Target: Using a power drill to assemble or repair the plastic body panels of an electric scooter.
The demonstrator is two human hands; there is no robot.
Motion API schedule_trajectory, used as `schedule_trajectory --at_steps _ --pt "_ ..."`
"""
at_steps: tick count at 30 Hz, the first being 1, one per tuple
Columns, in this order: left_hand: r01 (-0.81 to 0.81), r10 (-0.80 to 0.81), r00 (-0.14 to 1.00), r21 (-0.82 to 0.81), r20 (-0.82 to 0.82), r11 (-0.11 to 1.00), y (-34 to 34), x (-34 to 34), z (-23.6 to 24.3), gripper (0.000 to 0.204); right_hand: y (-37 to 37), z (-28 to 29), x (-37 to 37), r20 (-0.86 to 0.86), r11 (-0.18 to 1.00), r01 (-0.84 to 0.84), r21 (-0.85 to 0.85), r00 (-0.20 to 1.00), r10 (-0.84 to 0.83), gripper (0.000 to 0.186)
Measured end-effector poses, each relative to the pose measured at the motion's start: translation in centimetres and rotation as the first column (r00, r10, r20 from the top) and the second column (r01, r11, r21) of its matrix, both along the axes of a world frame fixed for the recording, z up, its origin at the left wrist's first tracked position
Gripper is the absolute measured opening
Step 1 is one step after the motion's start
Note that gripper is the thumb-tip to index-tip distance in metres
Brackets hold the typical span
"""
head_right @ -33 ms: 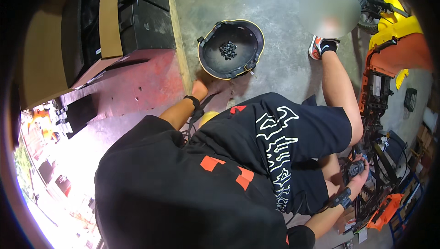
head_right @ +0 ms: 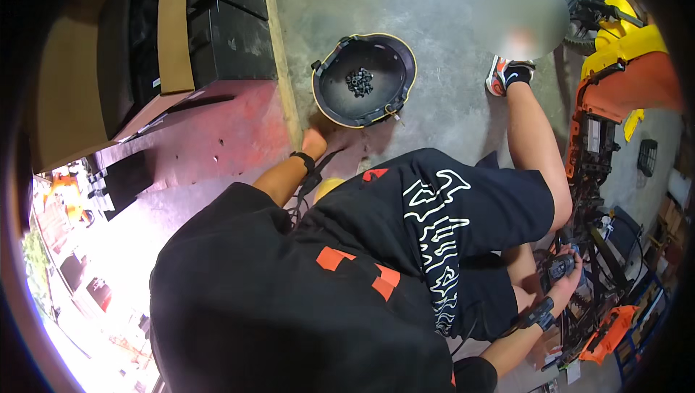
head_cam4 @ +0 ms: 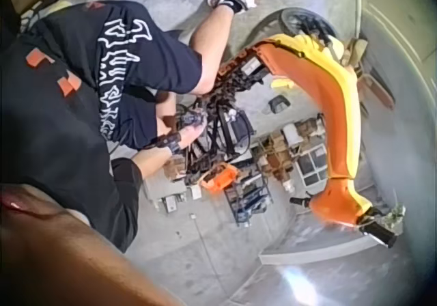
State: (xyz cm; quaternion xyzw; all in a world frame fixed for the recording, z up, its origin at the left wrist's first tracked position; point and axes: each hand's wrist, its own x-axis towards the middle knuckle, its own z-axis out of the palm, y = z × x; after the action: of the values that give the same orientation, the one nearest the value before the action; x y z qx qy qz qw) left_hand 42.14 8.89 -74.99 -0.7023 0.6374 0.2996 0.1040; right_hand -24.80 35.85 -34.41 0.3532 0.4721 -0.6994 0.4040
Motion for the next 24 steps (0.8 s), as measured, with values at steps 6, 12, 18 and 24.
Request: schedule_trajectory --at_steps 6,12,18,24 --pt "-0.454 0.411 0.879 -0.165 -0.242 0.875 -2.2 -2.8 4.3 0.043 0.7 -0.5 -0.2 0.009 0.995 -0.036 -0.095 0.999 0.037 0.03" --pt "-0.499 0.888 0.07 0.755 -0.454 0.425 -5.8 -5.1 14.5 0.07 -0.6 -0.4 0.8 -0.07 0.998 -0.016 -0.055 0.997 0.012 0.025" --pt "-0.44 0.702 0.532 0.554 -0.473 0.707 -6.9 -6.7 16.6 0.039 -3.0 1.3 5.1 -0.463 0.975 -0.151 0.166 0.861 0.212 0.029" --pt "-0.554 0.823 0.449 0.614 -0.348 0.562 -8.2 -5.7 15.9 0.027 -5.9 2.8 5.6 -0.261 0.998 -0.068 0.013 0.963 0.069 0.034"
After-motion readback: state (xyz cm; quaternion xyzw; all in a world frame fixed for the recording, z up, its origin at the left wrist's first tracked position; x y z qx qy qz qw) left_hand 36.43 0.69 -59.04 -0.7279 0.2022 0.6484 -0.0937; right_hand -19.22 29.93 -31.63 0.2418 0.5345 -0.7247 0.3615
